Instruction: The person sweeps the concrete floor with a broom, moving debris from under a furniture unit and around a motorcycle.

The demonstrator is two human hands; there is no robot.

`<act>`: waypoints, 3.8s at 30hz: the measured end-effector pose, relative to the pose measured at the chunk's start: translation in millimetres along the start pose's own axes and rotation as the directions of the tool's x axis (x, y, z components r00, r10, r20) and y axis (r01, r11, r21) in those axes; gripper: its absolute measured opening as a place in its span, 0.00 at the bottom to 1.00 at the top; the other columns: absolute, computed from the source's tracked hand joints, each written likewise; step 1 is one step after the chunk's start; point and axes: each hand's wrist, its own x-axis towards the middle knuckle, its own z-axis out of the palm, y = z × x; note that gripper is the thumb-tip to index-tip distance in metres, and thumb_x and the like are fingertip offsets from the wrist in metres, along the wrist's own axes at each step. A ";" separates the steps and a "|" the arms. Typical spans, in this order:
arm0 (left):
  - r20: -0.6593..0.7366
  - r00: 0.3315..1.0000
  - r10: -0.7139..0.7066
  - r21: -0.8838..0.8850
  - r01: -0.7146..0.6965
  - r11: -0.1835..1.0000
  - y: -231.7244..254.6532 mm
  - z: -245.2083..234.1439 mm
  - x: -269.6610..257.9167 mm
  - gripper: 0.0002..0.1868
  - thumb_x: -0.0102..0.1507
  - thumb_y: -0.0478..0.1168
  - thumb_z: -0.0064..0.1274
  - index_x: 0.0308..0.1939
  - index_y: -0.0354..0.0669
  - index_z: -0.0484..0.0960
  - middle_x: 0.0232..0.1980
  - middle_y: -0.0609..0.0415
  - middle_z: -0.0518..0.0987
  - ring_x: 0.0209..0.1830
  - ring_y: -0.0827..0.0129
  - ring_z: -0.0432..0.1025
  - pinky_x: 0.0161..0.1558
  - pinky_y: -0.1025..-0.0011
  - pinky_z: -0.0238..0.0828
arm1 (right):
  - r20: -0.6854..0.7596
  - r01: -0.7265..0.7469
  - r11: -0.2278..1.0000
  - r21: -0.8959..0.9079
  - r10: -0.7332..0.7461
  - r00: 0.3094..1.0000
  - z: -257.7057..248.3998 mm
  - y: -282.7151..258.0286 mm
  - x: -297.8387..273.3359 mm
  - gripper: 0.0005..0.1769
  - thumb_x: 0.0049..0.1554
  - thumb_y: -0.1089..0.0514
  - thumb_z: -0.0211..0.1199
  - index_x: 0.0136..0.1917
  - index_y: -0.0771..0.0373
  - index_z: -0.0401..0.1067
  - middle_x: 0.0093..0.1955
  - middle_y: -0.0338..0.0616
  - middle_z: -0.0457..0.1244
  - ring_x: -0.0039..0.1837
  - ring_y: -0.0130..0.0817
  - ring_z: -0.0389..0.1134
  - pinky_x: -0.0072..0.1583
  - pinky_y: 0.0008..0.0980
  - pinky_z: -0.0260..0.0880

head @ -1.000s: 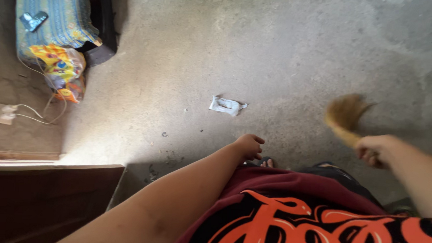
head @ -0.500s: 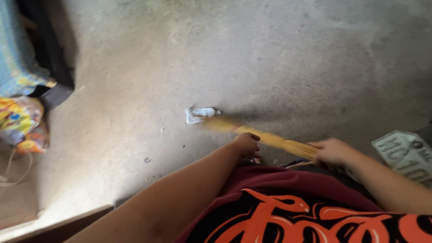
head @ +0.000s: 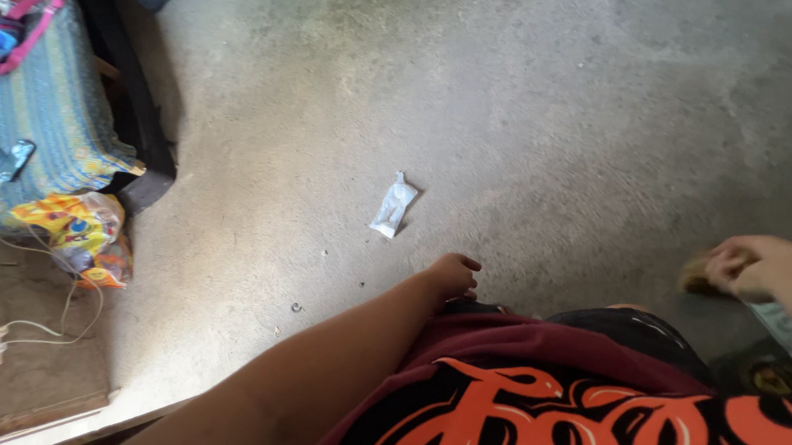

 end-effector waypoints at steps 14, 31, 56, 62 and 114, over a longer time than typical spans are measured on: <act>0.030 0.999 0.046 0.176 -0.050 0.983 69.4 30.2 -0.8 0.25 0.64 0.28 0.48 0.67 0.45 0.74 0.53 0.43 0.83 0.33 0.64 0.79 0.21 0.70 0.65 | 0.307 0.304 -0.122 -0.945 -0.004 0.952 107.7 133.3 -204.8 0.08 0.50 0.64 0.68 0.43 0.66 0.70 0.30 0.44 0.60 0.26 0.28 0.55 0.26 0.27 0.53; -0.073 0.997 -0.020 0.103 0.028 0.994 204.2 67.0 64.1 0.25 0.66 0.27 0.48 0.68 0.42 0.73 0.57 0.41 0.82 0.34 0.66 0.79 0.34 0.71 0.76 | 0.207 0.260 0.908 -0.328 -0.200 0.958 81.1 -251.6 -21.2 0.07 0.59 0.62 0.56 0.43 0.56 0.59 0.35 0.25 0.51 0.31 0.14 0.50 0.29 0.17 0.44; 0.045 0.990 0.131 0.060 -0.134 0.989 307.8 134.9 192.0 0.30 0.61 0.24 0.52 0.69 0.41 0.71 0.55 0.37 0.83 0.43 0.60 0.81 0.39 0.68 0.80 | 0.331 0.333 0.015 -0.943 0.150 0.931 231.2 -256.5 -172.1 0.17 0.48 0.65 0.64 0.52 0.64 0.72 0.31 0.47 0.62 0.24 0.26 0.54 0.24 0.23 0.47; -0.056 0.998 -0.007 0.037 0.009 0.999 352.2 149.3 156.2 0.26 0.64 0.27 0.47 0.67 0.46 0.75 0.59 0.38 0.82 0.49 0.58 0.81 0.42 0.67 0.78 | 0.265 0.362 0.328 -0.873 -0.303 0.915 155.0 -373.9 -98.9 0.16 0.53 0.66 0.62 0.55 0.68 0.70 0.34 0.41 0.58 0.26 0.23 0.51 0.27 0.24 0.45; -0.134 0.991 -0.029 -0.144 0.009 0.990 219.6 58.9 58.2 0.25 0.65 0.26 0.46 0.67 0.40 0.75 0.54 0.42 0.83 0.34 0.63 0.78 0.34 0.69 0.76 | 0.483 0.491 -0.432 -0.756 0.137 0.865 261.5 -8.7 -207.2 0.42 0.44 0.73 0.66 0.70 0.44 0.73 0.28 0.44 0.61 0.25 0.30 0.55 0.29 0.31 0.54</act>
